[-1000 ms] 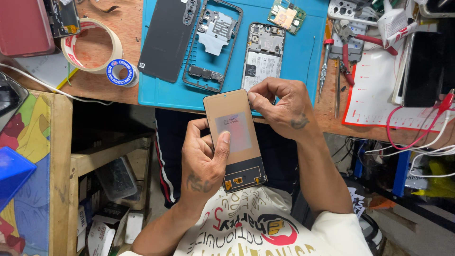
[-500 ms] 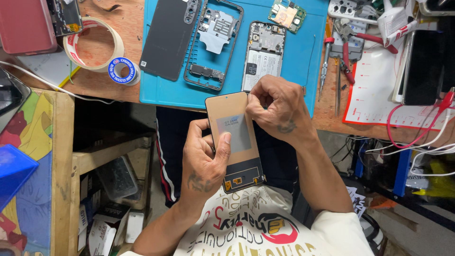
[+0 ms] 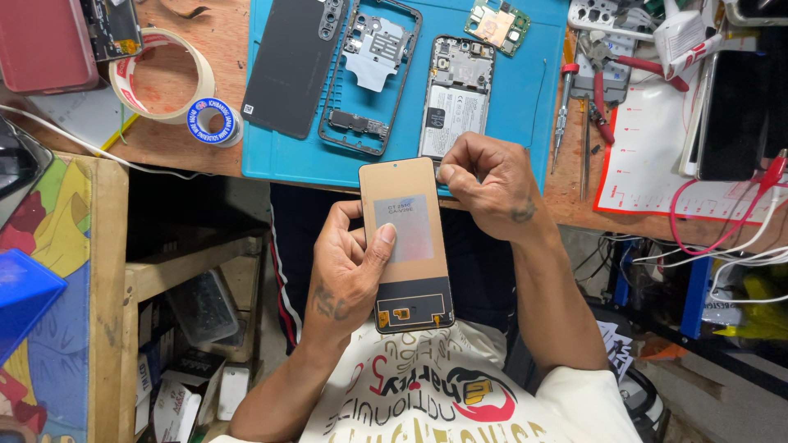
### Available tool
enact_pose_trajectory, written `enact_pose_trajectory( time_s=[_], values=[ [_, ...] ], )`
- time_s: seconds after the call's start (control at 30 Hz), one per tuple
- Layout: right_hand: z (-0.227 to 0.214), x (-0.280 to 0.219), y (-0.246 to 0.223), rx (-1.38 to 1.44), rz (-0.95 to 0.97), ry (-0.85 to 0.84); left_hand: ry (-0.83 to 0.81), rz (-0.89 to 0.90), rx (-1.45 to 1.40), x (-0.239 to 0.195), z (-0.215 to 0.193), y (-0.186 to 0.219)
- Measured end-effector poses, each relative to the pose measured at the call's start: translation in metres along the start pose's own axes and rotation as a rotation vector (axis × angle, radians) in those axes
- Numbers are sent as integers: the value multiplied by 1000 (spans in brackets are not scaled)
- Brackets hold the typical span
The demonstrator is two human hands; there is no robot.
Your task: The person disassembles a smartphone on a workbench. They use a metal spudger to pry and remove the screen assembly, then detach the motherboard and battery. The person handles the display, motherboard, and battery, placing components on the blue mat.
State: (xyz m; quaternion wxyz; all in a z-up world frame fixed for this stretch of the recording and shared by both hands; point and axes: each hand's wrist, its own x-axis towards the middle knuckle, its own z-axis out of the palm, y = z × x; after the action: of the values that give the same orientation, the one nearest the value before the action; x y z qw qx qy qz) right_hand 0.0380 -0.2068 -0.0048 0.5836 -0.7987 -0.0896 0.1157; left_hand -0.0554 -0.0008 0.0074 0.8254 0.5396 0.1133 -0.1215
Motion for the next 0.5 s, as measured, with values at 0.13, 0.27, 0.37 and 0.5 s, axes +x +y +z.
enact_pose_trajectory(
  time_s=[0.13, 0.27, 0.37, 0.5],
  values=[
    [0, -7, 4, 145, 66, 44, 39, 2, 6, 0, 1, 2],
    [4, -28, 16, 339, -18, 69, 84, 64, 38, 3, 1, 9],
    [2, -45, 38, 636, 18, -153, 68, 99, 30, 14, 4, 13],
    [8, -65, 75, 1169, 93, -309, -39, 203, -28, 28, 22, 14]
  ],
)
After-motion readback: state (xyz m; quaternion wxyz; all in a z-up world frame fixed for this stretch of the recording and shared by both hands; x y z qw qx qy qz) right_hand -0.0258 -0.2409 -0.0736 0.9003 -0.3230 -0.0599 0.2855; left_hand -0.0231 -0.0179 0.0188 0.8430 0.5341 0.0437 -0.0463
